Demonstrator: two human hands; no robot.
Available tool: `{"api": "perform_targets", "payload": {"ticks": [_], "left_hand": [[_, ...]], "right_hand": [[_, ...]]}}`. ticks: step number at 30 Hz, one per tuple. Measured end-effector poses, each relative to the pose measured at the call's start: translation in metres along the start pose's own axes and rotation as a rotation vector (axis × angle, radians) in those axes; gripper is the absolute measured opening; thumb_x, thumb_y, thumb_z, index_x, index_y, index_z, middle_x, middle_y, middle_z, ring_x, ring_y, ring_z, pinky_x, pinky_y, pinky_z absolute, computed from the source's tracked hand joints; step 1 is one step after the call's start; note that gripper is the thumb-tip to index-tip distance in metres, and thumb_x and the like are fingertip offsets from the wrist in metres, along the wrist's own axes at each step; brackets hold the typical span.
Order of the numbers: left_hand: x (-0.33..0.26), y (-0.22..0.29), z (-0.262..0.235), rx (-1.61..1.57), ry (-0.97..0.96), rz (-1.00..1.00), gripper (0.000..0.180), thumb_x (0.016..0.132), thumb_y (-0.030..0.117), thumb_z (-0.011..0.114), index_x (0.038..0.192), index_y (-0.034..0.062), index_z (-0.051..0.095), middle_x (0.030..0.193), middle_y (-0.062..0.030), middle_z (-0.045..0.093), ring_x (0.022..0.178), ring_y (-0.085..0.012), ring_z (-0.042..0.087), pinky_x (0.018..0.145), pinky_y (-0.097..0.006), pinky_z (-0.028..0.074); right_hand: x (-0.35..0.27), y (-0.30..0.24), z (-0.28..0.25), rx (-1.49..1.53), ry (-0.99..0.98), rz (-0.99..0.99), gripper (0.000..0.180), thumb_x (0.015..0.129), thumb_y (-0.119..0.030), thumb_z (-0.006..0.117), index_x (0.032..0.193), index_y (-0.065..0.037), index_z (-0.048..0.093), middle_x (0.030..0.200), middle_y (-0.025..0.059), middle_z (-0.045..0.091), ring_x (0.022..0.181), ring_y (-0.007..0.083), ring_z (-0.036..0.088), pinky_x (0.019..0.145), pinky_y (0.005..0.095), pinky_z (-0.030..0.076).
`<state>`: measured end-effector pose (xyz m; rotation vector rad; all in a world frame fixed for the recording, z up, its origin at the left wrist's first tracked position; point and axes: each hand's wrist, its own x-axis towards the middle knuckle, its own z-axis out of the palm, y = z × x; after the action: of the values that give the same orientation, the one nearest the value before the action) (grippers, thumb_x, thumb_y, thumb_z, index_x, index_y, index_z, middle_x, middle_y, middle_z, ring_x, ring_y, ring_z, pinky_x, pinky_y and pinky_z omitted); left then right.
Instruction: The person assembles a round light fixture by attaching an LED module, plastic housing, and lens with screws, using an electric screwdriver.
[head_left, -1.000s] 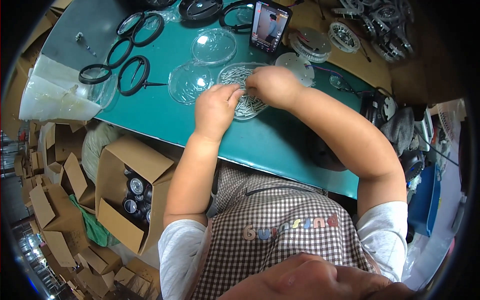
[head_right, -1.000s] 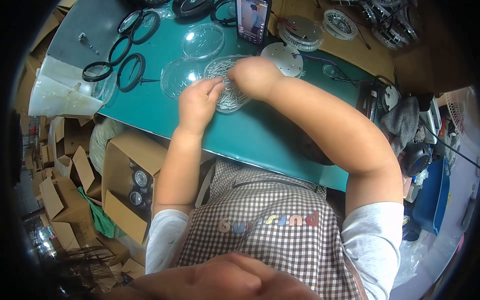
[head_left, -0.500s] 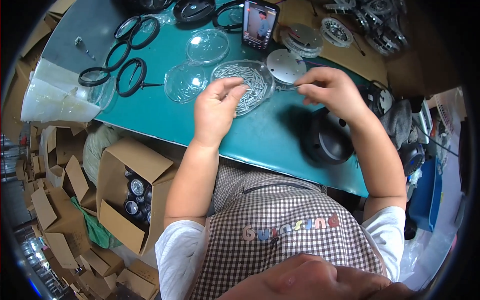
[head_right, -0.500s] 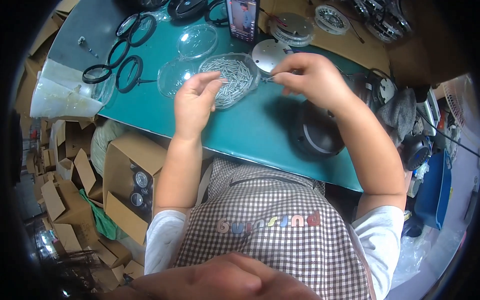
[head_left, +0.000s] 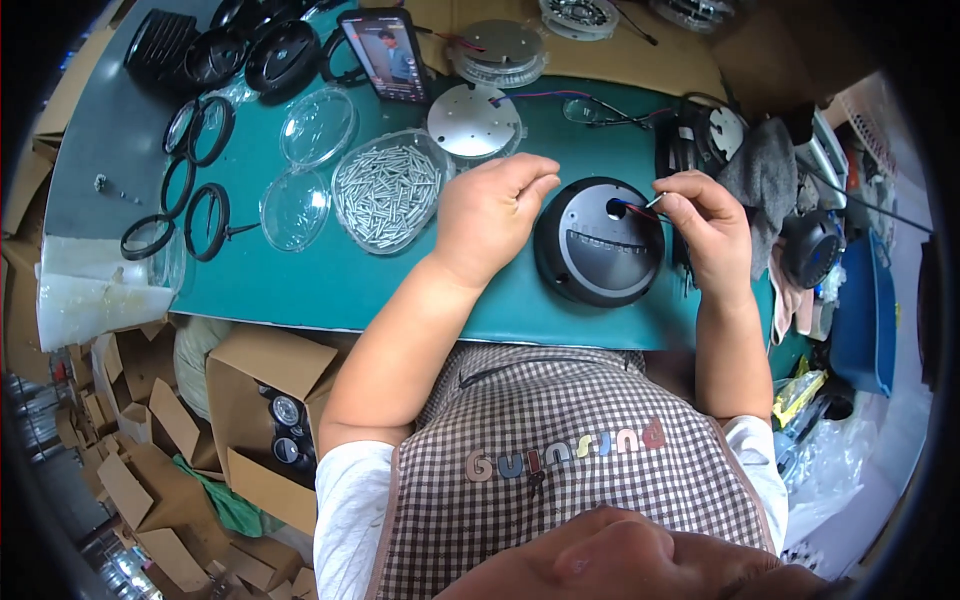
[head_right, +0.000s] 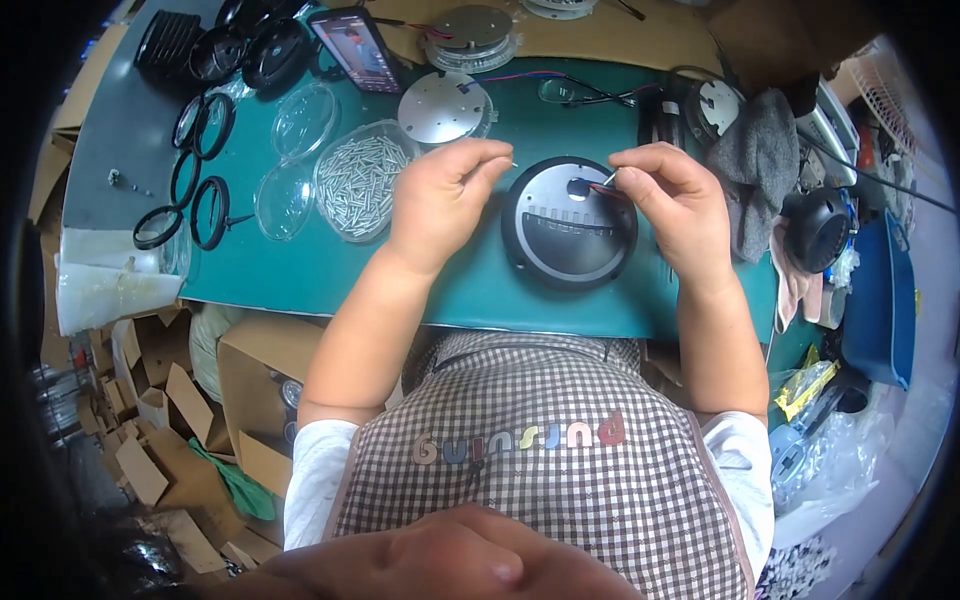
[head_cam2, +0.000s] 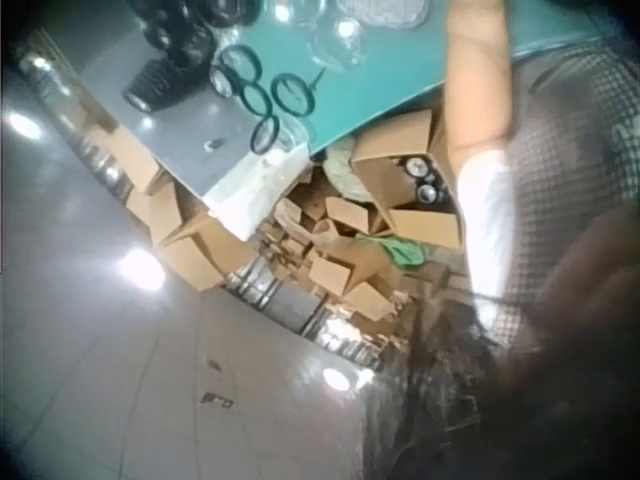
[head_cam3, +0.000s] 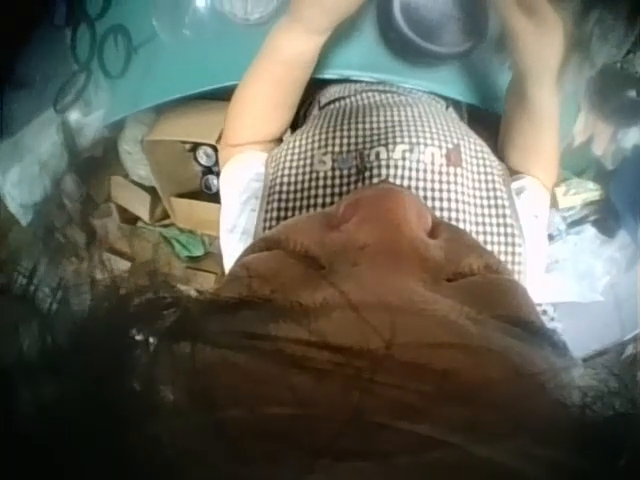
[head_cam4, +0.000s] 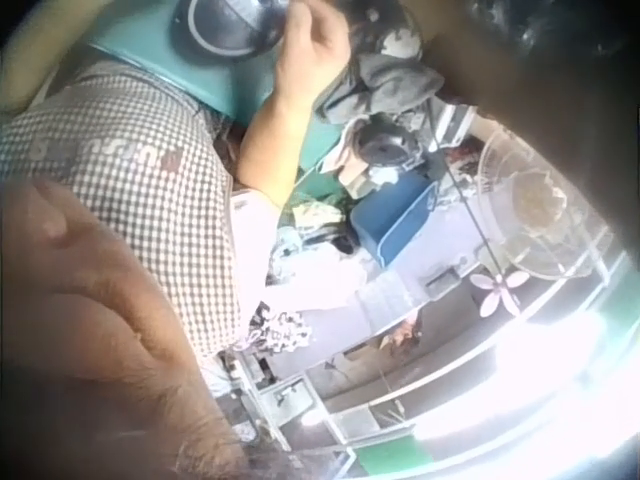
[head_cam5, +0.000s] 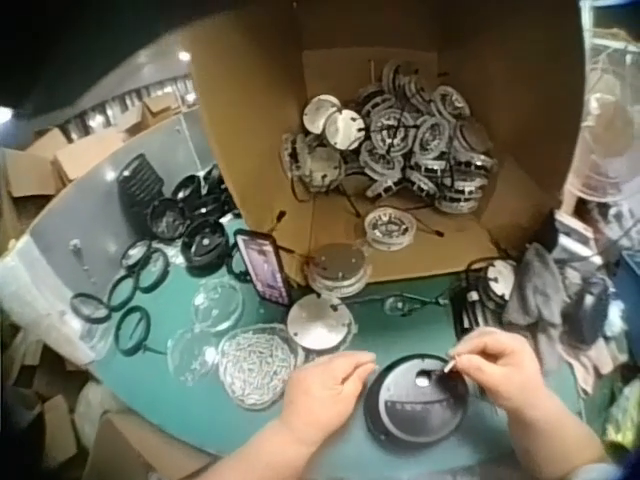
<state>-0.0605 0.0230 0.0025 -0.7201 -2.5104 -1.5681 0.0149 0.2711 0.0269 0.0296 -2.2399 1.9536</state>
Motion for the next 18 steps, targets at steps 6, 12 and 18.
{"api": "perform_targets", "payload": {"ticks": [6, 12, 18], "left_hand": [[0.009, 0.002, 0.012, 0.103, -0.109, 0.029, 0.014, 0.089, 0.012, 0.070, 0.101, 0.0070, 0.074, 0.096, -0.0111, 0.074, 0.088, -0.0262, 0.072, 0.077, -0.033, 0.056], [0.001, 0.010, 0.008, 0.024, -0.248, 0.010, 0.026, 0.097, 0.011, 0.061, 0.121, 0.0038, 0.068, 0.117, -0.0146, 0.071, 0.108, -0.0266, 0.069, 0.095, -0.034, 0.053], [-0.014, -0.003, 0.008, -0.200, -0.316, -0.004, 0.044, 0.104, 0.021, 0.052, 0.140, -0.0044, 0.052, 0.139, -0.0210, 0.058, 0.130, -0.0302, 0.056, 0.110, -0.037, 0.042]], "right_hand": [[-0.005, 0.008, -0.007, 0.038, 0.034, 0.014, 0.013, 0.090, -0.006, 0.071, 0.101, 0.001, 0.073, 0.100, 0.0063, 0.068, 0.089, 0.0125, 0.063, 0.081, 0.0252, 0.050], [-0.005, 0.013, -0.015, -0.063, 0.057, -0.047, 0.014, 0.089, -0.007, 0.071, 0.101, 0.000, 0.074, 0.096, 0.0071, 0.068, 0.090, 0.0146, 0.062, 0.080, 0.0268, 0.049], [-0.007, 0.014, -0.018, -0.187, 0.111, -0.064, 0.014, 0.088, -0.006, 0.071, 0.101, 0.000, 0.074, 0.094, 0.0066, 0.069, 0.088, 0.0147, 0.063, 0.079, 0.0261, 0.049]]}}
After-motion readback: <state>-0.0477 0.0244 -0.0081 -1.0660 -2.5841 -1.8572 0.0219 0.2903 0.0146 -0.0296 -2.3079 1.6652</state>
